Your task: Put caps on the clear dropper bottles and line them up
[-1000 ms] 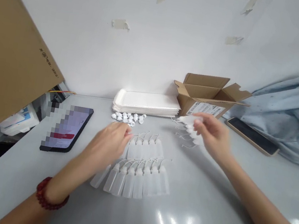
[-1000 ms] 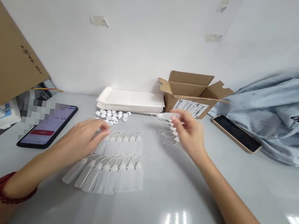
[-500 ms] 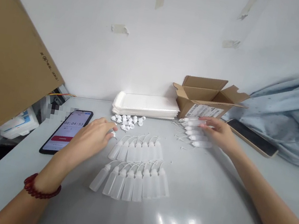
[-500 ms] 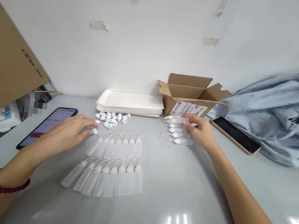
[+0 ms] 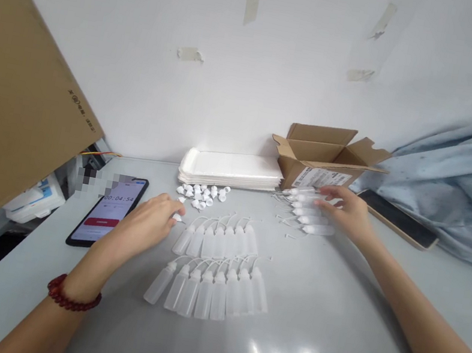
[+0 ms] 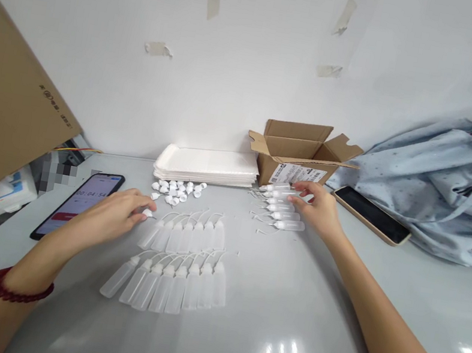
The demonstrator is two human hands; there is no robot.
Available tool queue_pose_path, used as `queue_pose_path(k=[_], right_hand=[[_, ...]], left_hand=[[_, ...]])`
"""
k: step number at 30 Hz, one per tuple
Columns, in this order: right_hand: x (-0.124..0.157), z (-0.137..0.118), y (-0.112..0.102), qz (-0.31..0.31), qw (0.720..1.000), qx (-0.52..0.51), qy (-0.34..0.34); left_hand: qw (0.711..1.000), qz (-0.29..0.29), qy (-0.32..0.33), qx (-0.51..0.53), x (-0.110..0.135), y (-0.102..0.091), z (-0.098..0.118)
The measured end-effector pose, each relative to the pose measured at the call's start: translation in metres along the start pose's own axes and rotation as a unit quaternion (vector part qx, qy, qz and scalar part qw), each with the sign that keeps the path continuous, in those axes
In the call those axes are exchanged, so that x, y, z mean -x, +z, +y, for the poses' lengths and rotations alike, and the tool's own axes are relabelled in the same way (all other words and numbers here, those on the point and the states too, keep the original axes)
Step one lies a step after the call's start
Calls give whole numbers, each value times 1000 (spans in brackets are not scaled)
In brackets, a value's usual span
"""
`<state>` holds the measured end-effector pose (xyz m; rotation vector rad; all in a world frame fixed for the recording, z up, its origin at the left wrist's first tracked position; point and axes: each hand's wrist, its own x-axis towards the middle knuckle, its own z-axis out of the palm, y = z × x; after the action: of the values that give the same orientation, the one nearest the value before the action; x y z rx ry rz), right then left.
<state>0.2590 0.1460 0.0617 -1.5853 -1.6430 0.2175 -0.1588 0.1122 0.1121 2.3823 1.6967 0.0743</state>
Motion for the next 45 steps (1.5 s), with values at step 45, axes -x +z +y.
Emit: queue_pose_path(k=[45], right_hand=[[85,-147,15,-454,884,98,-55]], left_hand=[[949,99,145,263,18,9,62]])
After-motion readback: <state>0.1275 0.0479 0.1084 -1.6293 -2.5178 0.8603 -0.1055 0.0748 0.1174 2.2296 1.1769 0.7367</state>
